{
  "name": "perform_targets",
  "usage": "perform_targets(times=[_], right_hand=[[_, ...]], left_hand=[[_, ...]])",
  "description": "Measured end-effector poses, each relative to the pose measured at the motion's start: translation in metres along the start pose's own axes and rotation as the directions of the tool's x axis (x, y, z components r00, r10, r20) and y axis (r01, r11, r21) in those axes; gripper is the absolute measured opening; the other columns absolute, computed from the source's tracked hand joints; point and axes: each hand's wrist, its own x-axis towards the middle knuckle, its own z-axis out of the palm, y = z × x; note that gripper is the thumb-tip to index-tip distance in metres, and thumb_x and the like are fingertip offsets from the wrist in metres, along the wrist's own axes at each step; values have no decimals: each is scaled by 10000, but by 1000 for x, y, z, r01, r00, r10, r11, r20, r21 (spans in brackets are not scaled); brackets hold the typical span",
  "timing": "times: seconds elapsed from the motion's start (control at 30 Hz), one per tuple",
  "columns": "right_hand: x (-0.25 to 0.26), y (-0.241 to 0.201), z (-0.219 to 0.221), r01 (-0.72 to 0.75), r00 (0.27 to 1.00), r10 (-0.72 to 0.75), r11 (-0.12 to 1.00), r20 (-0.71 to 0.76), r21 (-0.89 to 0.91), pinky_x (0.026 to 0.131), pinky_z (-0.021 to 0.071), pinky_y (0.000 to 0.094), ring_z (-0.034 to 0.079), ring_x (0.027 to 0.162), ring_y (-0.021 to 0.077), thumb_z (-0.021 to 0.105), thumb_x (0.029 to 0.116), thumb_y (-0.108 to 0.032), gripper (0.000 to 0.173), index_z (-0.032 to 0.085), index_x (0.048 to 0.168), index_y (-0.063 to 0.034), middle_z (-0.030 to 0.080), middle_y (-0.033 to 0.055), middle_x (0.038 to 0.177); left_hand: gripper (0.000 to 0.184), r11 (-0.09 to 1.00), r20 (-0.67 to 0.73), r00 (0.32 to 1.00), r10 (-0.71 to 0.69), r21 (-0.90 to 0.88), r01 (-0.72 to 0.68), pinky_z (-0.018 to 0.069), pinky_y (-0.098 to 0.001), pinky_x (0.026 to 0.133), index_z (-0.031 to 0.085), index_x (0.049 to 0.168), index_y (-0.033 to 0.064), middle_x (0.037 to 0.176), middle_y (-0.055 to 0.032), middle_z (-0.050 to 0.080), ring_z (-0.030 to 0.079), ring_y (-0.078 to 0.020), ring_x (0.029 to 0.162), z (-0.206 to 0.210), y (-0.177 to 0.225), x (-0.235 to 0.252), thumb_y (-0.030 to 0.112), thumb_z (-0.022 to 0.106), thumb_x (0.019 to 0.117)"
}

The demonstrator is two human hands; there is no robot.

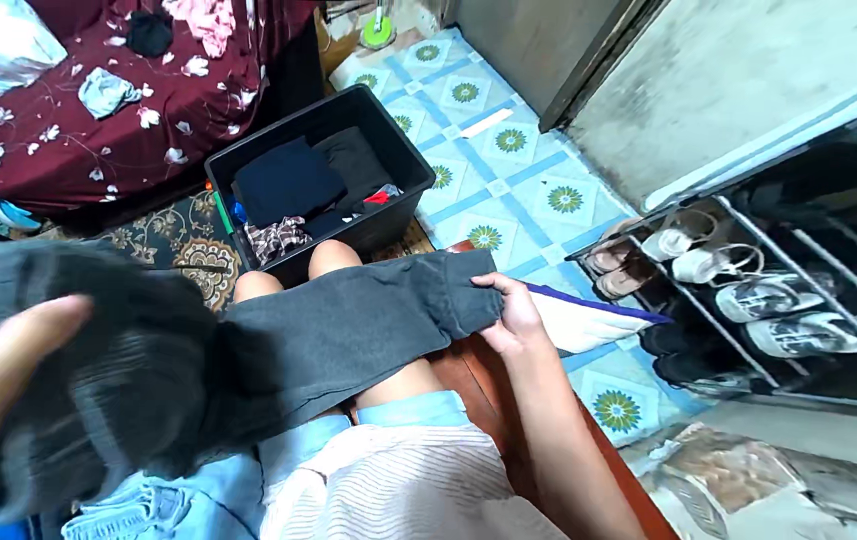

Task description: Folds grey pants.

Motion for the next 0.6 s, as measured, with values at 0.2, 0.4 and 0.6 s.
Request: perform_targets(times=[0.2, 0.4, 0.6], right_hand=[[-20, -4, 18, 22, 999, -23, 999, -27, -38, 778, 584, 326, 675, 901, 121, 466, 1011, -137, 231, 549, 1223, -95, 666, 43, 1008], [-34, -3, 31, 40, 999, -40, 999, -20, -15, 814, 575, 333, 669, 941, 129, 464, 1017, -153, 266, 544, 1260, -81, 663, 55, 1049], [-37, 3, 41, 13, 1000, -12, 999, 8, -42, 850, 557, 305, 653, 983, 108, 458, 1027, -147, 301, 529, 1314, -91, 651, 47, 1097]], left_hand=[[333, 923, 305, 920, 247, 216, -319, 547, -592, 746, 622, 1187, -11, 1016, -225, 674, 677, -376, 880, 169, 51, 6, 232, 670, 965], [306, 899, 337, 870, 359, 124, -419, 562, -550, 758, 591, 1168, -44, 1057, -242, 651, 675, -382, 926, 252, 45, -17, 152, 663, 945], [299, 897, 279, 874, 399, 81, -436, 563, -526, 710, 589, 1171, -25, 1035, -220, 653, 677, -359, 876, 261, 37, -21, 184, 644, 966]])
